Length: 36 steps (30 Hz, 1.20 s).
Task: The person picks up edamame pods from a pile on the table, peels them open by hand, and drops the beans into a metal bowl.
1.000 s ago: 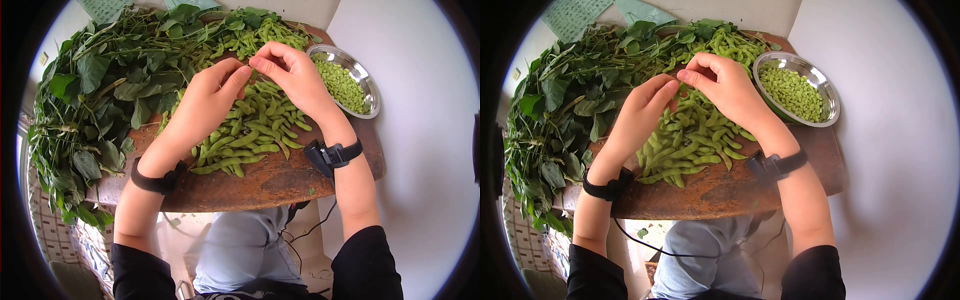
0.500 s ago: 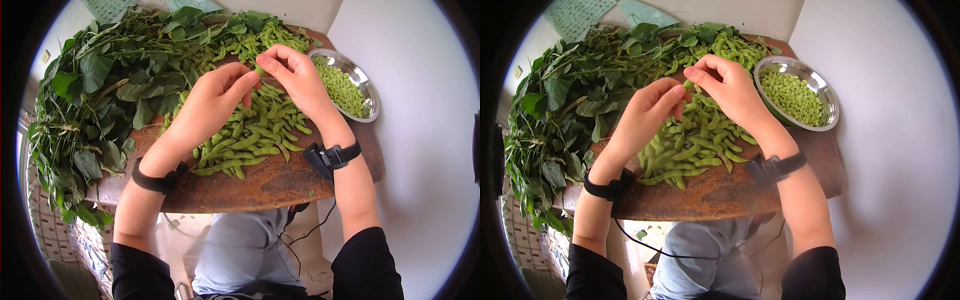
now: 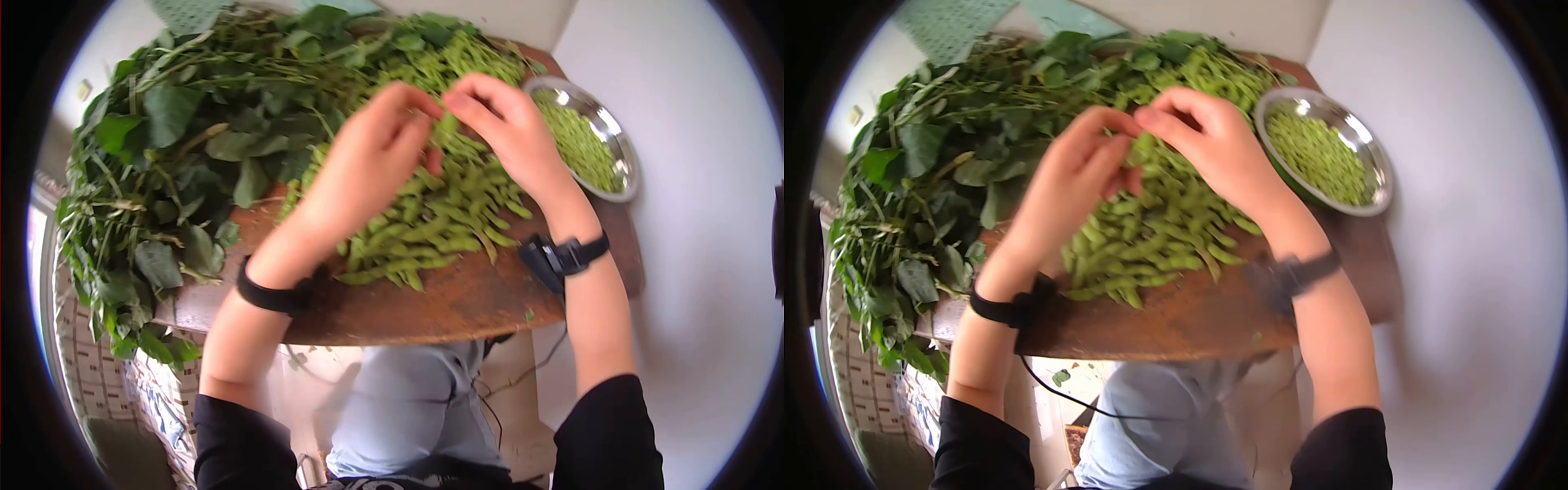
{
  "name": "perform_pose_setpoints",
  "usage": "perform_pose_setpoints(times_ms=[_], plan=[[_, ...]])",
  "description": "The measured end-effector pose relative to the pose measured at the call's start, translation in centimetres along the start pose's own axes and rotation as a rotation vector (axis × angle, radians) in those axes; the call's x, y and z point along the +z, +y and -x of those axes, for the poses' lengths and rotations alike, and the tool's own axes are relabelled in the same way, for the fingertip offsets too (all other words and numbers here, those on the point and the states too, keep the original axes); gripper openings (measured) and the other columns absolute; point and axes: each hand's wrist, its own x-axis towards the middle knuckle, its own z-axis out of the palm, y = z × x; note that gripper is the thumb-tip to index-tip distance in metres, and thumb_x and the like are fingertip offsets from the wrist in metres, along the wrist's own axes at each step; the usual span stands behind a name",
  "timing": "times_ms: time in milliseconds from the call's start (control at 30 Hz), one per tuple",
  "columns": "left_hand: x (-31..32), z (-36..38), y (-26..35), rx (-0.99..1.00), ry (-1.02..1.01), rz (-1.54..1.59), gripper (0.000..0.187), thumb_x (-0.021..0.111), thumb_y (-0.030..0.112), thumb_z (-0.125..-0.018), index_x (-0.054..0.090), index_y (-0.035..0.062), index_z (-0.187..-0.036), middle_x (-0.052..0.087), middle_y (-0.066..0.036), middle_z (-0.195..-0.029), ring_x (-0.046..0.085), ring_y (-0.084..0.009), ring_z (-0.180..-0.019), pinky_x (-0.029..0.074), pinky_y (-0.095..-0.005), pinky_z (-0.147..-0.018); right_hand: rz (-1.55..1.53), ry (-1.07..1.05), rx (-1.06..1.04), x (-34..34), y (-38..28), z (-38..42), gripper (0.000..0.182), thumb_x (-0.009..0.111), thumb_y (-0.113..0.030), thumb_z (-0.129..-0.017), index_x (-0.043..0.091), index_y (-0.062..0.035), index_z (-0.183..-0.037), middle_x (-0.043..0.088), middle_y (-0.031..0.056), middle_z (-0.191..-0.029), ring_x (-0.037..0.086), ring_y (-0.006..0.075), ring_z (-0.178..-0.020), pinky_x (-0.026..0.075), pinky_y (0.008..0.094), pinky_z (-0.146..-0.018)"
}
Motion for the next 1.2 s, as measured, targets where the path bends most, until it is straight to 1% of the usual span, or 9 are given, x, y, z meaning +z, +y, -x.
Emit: perform_pose_setpoints(times_ms=[167, 233, 267, 367, 500, 733, 900, 1100, 1200], plan=[[-0.2, 0.0, 0.5, -0.083, 0.0, 0.034, 0.022, 0.05, 0.02, -0.1, 0.058, -0.0006, -0.099, 0.058, -0.002, -0.069, 0.052, -0.0064, -0.059, 0.037, -0.0241, -0.051, 0.126, 0.005, -0.064, 0.1, 0.4, 0.0, 0.025, 0.06, -0.029, -0.097, 0.06, -0.006, -0.088, 0.047, -0.0085, -0.075, 0.039, 0.0008, -0.069, 0.033, 0.0191, -0.062], [-0.1, 0.0, 0.7, -0.035, 0.016, -0.268, 0.027, 0.056, 0.025, -0.098, 0.06, -0.0013, -0.095, 0.058, -0.001, -0.066, 0.05, -0.0079, -0.055, 0.036, -0.025, -0.05, 0.116, 0.02, -0.06, 0.3, 0.7, 0.1, 0.027, 0.061, -0.03, -0.096, 0.06, -0.005, -0.085, 0.047, -0.0067, -0.071, 0.04, 0.0027, -0.066, 0.033, 0.0213, -0.06], [0.1, 0.0, -0.5, 0.114, 0.05, -0.377, 0.031, 0.06, 0.029, -0.095, 0.061, -0.0018, -0.092, 0.058, -0.001, -0.063, 0.047, -0.0077, -0.054, 0.035, -0.025, -0.05, 0.113, 0.031, -0.064, 0.4, 0.8, 0.0, 0.03, 0.063, -0.031, -0.095, 0.061, -0.0039, -0.082, 0.047, -0.0049, -0.067, 0.04, 0.0047, -0.064, 0.034, 0.0234, -0.059], [0.1, -0.1, -0.7, 0.102, 0.033, -0.262, 0.028, 0.06, 0.026, -0.095, 0.062, -0.0017, -0.094, 0.059, -0.002, -0.064, 0.047, -0.0075, -0.056, 0.035, -0.0239, -0.051, 0.123, 0.025, -0.055, 0.4, 0.7, -0.1, 0.029, 0.062, -0.03, -0.095, 0.06, -0.0039, -0.083, 0.05, -0.0041, -0.068, 0.041, 0.0046, -0.065, 0.035, 0.0239, -0.059], [-0.7, -0.3, 0.5, -0.119, -0.105, -0.053, 0.023, 0.054, 0.021, -0.097, 0.064, 0.0008, -0.092, 0.06, 0.001, -0.068, 0.042, -0.0035, -0.057, 0.034, -0.0215, -0.053, 0.077, 0.047, -0.121, 0.7, 0.2, 0.1, 0.028, 0.061, -0.029, -0.096, 0.058, -0.0042, -0.084, 0.05, -0.0041, -0.071, 0.043, 0.0054, -0.068, 0.038, 0.0239, -0.062], [-1.0, -0.5, 0.1, -0.075, -0.115, -0.094, 0.023, 0.052, 0.021, -0.097, 0.064, 0.0026, -0.088, 0.058, 0.003, -0.066, 0.041, -0.0026, -0.057, 0.033, -0.0208, -0.053, 0.006, 0.106, -0.113, 1.1, 0.7, -0.1, 0.02, 0.064, -0.023, -0.094, 0.058, -0.0039, -0.09, 0.053, -0.0023, -0.077, 0.046, 0.0064, -0.069, 0.041, 0.0244, -0.064], [-1.2, -0.6, -0.1, -0.065, -0.04, -0.086, 0.025, 0.053, 0.021, -0.097, 0.062, 0.003, -0.083, 0.057, 0.003, -0.063, 0.042, -0.0026, -0.057, 0.034, -0.0205, -0.053, 0.477, 0.19, -0.37, 1.6, -1.0, 0.6, 0.015, 0.068, -0.012, -0.089, 0.058, -0.0012, -0.094, 0.059, 0.0054, -0.088, 0.057, 0.0156, -0.071, 0.047, 0.029, -0.066], [-1.5, -0.6, 0.4, -0.046, 0.003, -0.073, 0.025, 0.053, 0.02, -0.098, 0.062, 0.0024, -0.081, 0.057, 0.003, -0.064, 0.043, -0.0021, -0.057, 0.033, -0.0206, -0.053, 0.38, 0.198, -0.441, 2.1, -0.2, 0.7, 0.013, 0.064, -0.009, -0.091, 0.063, -0.0004, -0.101, 0.065, 0.009, -0.093, 0.063, 0.0184, -0.074, 0.049, 0.0297, -0.066], [-1.3, -0.6, 0.4, -0.029, 0.013, -0.104, 0.023, 0.052, 0.02, -0.099, 0.063, 0.0023, -0.088, 0.057, 0.003, -0.07, 0.045, -0.002, -0.063, 0.033, -0.0185, -0.057, 0.084, 0.111, -0.255, 2.1, 0.0, 0.6, 0.017, 0.064, -0.012, -0.093, 0.063, 0.0024, -0.103, 0.067, 0.0069, -0.091, 0.065, 0.0117, -0.081, 0.051, 0.0257, -0.07]])
